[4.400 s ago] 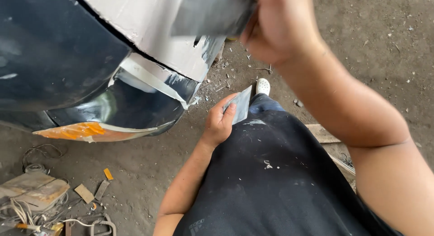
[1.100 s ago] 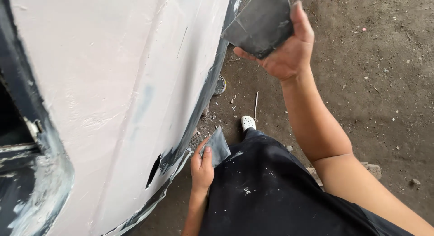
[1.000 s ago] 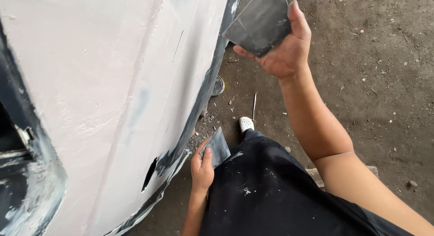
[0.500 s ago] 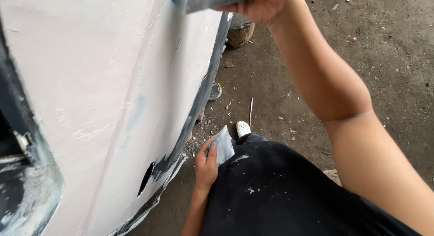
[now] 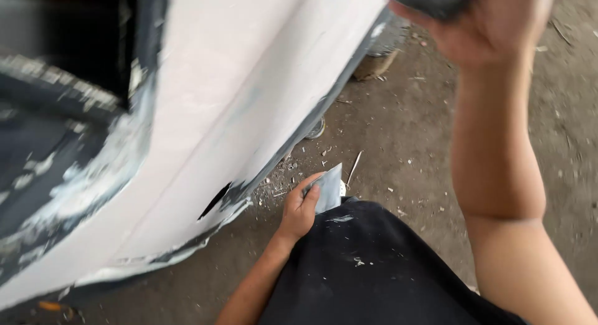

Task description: The person smooths a white filler patch on a car's front fender using a sanding block and a metal scraper. They switch between tools to refine the surface and remove excess material near the headlight and bumper area.

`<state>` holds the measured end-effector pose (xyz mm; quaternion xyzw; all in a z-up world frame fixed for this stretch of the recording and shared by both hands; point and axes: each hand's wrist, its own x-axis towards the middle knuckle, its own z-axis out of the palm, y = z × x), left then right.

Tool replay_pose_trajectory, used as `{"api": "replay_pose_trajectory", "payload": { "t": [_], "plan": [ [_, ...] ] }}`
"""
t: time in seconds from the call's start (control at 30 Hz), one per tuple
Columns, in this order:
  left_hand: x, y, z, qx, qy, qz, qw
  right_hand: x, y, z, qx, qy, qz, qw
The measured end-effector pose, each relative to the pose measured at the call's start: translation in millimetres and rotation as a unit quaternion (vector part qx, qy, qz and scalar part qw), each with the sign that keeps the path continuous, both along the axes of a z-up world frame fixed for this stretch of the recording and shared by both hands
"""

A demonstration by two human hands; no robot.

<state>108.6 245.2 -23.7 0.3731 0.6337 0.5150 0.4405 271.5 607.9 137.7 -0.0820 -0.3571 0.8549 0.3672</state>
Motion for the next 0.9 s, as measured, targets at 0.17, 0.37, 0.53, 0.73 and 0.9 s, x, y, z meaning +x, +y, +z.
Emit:
{"api": "replay_pose_trajectory", "payload": {
  "t": [0.17, 0.37, 0.53, 0.73, 0.9],
  "plan": [
    [3.4, 28.5, 16.0, 0.015, -0.449, 0.223, 0.865, 6.3, -115.1, -4.4, 0.153, -0.107, -0.018, 0.982],
    [20.0, 65.5, 18.7, 0.174, -0.375, 0.229, 0.881, 33.9, -212.2, -107.2, 0.216, -0.168, -0.021, 0.962],
    [1.6, 56.5, -10.6, 0.088, -0.036, 0.191, 0.977, 46.3, -224.7, -109.0, 0.254, -0.357, 0.060, 0.897],
    [-7.3, 41.9, 53.2, 0.144, -0.165, 0.120, 0.968, 56.6, -204.7, -107.5, 0.192, -0.453, -0.057, 0.869],
    [-14.0, 54.1, -2.8, 0.178, -0.261, 0.169, 0.934, 37.1, -229.2, -79.7, 0.109, -0.343, -0.176, 0.916]
  ]
}}
